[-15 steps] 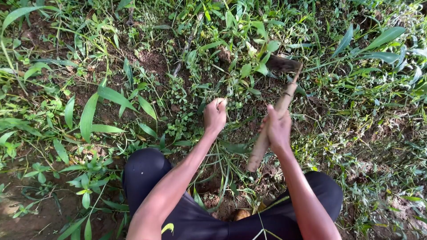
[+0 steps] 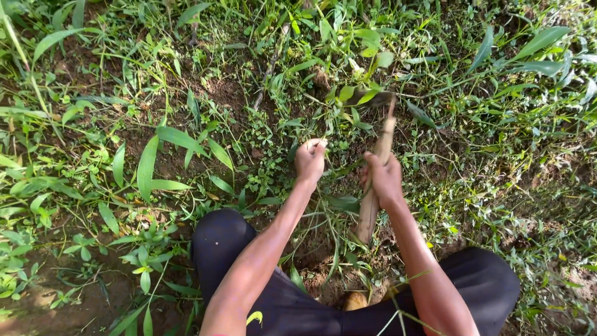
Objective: The person sits on the ground and uses a hoe to loosen the soil and remove weeds from a patch of grass. They repeatedly strike the ground with the tool and pull out the uprooted plants by hand.
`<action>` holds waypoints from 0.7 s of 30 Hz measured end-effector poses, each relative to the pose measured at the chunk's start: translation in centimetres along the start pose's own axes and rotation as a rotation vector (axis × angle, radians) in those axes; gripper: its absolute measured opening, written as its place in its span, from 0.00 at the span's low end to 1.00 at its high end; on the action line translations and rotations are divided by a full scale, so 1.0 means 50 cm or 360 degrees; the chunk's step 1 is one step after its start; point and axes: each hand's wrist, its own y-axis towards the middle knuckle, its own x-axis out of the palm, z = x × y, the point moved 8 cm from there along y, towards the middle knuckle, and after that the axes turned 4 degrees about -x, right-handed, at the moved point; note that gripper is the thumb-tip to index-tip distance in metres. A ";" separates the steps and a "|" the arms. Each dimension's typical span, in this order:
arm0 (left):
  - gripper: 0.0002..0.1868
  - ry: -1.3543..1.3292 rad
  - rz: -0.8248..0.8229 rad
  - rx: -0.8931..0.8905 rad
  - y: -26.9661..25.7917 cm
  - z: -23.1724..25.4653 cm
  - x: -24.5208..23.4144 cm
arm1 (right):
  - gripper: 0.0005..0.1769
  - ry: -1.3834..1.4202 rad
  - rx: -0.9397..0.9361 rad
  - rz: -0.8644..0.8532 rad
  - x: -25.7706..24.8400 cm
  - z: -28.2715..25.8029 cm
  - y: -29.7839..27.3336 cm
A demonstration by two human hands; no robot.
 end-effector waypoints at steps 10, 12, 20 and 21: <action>0.11 0.0009 0.0082 0.0259 -0.059 0.089 -0.019 | 0.17 0.0068 0.0037 -0.0095 -0.013 0.030 0.015; 0.08 0.0179 0.0136 0.0324 -0.044 0.070 -0.019 | 0.19 0.0051 -0.0154 0.0112 -0.055 -0.014 0.011; 0.07 0.0078 0.0131 0.0301 -0.100 0.114 -0.016 | 0.17 -0.0006 -0.0082 -0.0143 -0.022 0.011 0.011; 0.11 0.0043 0.0141 0.0218 -0.103 0.112 -0.019 | 0.19 -0.0071 -0.0036 -0.0237 -0.016 0.030 0.018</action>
